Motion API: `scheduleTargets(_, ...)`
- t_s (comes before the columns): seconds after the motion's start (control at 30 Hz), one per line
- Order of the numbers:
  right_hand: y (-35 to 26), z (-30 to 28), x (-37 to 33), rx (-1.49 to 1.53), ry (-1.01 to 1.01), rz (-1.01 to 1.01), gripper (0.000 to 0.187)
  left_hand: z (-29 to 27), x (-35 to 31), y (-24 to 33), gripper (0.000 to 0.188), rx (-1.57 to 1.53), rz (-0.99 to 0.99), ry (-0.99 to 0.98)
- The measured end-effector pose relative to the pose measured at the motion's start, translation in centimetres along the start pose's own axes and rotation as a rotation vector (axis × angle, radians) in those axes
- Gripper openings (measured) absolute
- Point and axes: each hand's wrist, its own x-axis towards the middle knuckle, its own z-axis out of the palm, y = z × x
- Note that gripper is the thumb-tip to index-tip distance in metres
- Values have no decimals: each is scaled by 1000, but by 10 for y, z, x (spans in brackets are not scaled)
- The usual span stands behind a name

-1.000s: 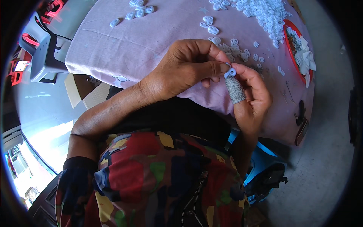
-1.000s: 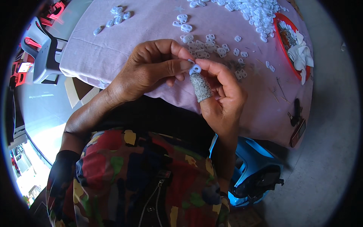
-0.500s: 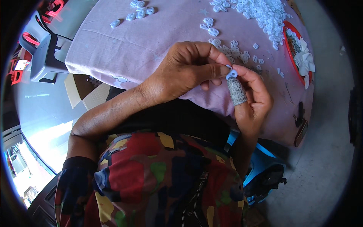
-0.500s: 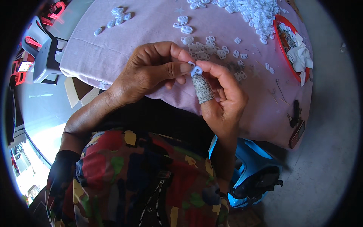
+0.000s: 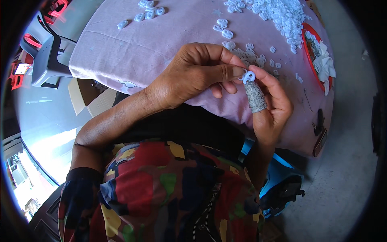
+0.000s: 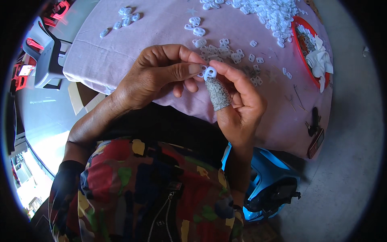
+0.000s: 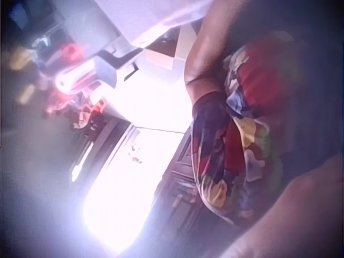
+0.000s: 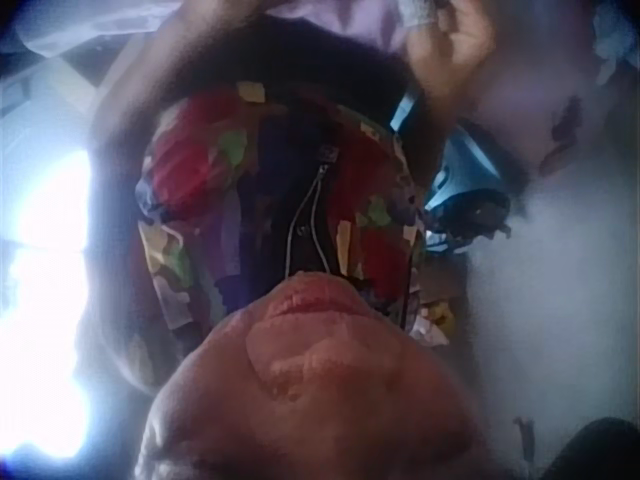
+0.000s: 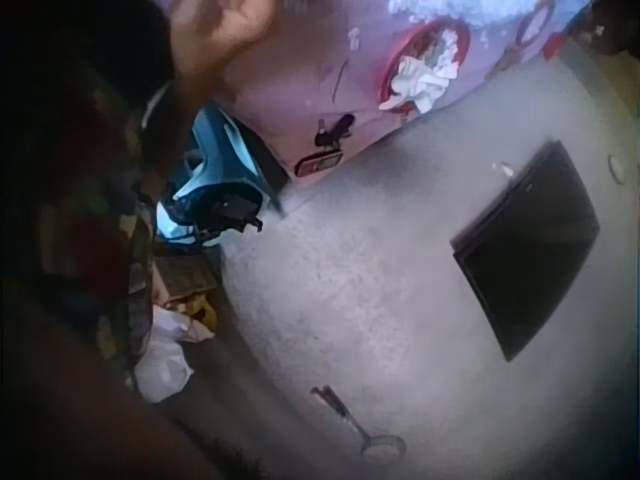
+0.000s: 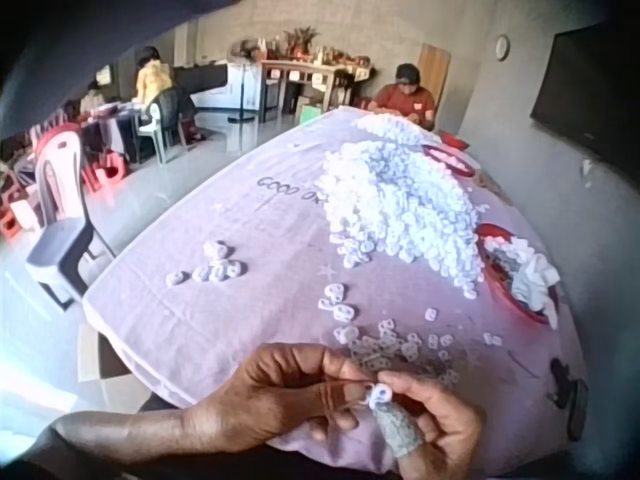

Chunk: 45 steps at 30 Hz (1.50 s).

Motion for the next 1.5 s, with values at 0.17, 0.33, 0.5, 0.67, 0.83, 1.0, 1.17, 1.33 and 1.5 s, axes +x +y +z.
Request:
scheduleTargets(0.17, 1, 0, 0, -16, 18, -2, 32, 1, -1, -2, 19, 10, 16, -3)
scheduleTargets(0.33, 1, 1, 0, -20, 26, 4, 33, 4, -2, 0, 17, 15, -12, 47)
scheduleTargets(0.5, 1, 3, 0, -21, 35, 21, 33, 1, -3, -5, 16, 60, 71, 22)
scheduleTargets(0.67, 3, 2, 0, -19, 2, -1, 34, 2, -3, -4, 16, 7, 51, 49)
scheduleTargets(0.83, 2, 5, 2, -30, 4, -6, 34, 1, -5, -4, 16, -6, 35, 72)
scheduleTargets(1.0, -1, 5, 5, -87, 12, -18, 34, 4, -4, -4, 15, 7, 49, 90)
scheduleTargets(1.17, -3, 8, 10, -179, -2, -47, 33, 6, -6, -5, 15, 1, 65, 112)
scheduleTargets(1.33, 1, 7, 14, -341, -5, -177, 34, 9, -6, -1, 14, -10, 34, 164)
scheduleTargets(1.5, -3, 13, 10, -424, 29, -202, 38, 7, -4, 4, 14, -125, -56, 139)
